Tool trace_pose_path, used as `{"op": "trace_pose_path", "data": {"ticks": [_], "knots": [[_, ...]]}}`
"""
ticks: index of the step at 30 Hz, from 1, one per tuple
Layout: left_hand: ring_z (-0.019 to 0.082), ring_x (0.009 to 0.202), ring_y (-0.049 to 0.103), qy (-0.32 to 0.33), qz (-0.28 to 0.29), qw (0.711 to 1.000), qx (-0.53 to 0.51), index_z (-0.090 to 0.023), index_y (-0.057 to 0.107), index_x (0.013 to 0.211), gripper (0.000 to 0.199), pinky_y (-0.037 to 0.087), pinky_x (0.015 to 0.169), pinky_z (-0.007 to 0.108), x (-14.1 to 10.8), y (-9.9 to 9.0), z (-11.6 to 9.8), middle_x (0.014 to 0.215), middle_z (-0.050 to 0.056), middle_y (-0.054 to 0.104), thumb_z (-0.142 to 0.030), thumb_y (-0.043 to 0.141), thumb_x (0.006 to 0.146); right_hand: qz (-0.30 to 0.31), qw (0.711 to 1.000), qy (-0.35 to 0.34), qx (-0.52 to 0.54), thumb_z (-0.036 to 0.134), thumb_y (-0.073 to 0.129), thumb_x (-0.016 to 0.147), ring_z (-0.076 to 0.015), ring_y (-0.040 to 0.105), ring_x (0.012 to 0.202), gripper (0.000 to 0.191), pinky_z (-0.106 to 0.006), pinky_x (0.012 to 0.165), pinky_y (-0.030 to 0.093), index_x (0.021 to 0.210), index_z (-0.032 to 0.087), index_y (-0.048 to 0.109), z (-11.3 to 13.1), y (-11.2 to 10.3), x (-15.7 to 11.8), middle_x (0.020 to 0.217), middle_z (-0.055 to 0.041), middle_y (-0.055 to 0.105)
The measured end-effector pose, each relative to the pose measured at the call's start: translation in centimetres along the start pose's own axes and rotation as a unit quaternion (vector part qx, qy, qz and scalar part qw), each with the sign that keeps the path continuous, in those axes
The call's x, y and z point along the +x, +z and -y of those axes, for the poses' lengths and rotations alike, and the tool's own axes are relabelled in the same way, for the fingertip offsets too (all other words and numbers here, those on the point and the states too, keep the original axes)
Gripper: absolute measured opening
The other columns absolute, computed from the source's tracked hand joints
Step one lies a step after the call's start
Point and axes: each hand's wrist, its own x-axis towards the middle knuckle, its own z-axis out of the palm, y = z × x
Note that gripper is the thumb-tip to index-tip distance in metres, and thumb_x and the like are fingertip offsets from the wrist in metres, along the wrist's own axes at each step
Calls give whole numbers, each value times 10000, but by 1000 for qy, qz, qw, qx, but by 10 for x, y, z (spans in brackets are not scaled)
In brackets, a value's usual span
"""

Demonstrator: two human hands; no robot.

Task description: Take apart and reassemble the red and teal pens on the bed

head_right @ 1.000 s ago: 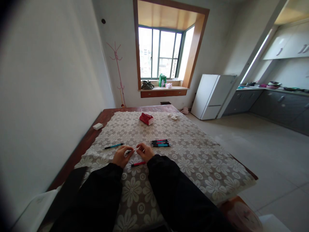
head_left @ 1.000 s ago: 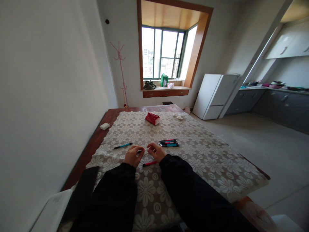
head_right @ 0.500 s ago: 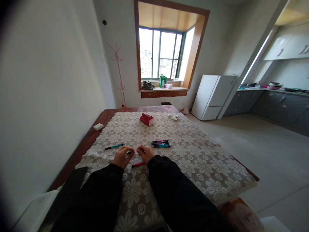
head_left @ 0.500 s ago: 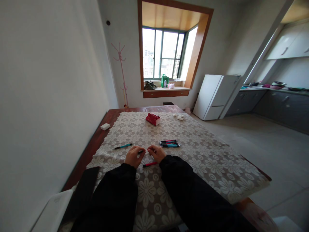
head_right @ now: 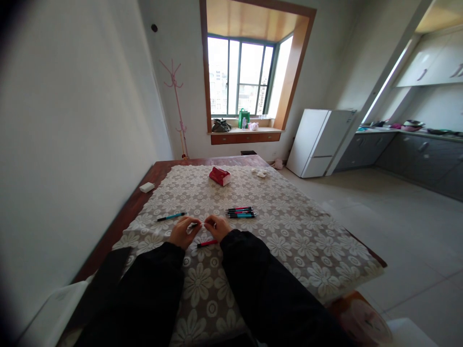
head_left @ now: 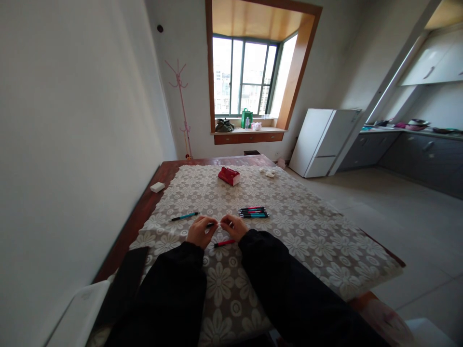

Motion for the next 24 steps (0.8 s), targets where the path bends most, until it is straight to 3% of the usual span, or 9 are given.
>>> {"op": "trace_pose_path", "data": {"ticks": [13,19,24], "knots": [[168,844,598,51,24,998,-14,-256,684,897,127,484,788,307,1,-1,-1,839,19,698,-289,571,849,33,999,-8,-36,348,532,878,-100,528,511,243,-201,527,379,756,175,651,0,-2,0,578,20,612],[169,823,596,33,17,999,7,-249,678,852,121,480,768,306,2,-2,-4,817,17,687,-301,570,840,30,997,-6,-65,359,436,928,-103,510,533,332,-209,543,358,779,169,664,3,-7,0,572,18,572],[180,852,591,-2,-15,999,31,-245,664,860,126,470,799,324,3,-4,-4,836,17,682,-285,546,841,52,991,-62,-102,313,544,857,-118,490,582,193,-227,581,358,768,177,648,9,-8,-2,624,10,555]]}}
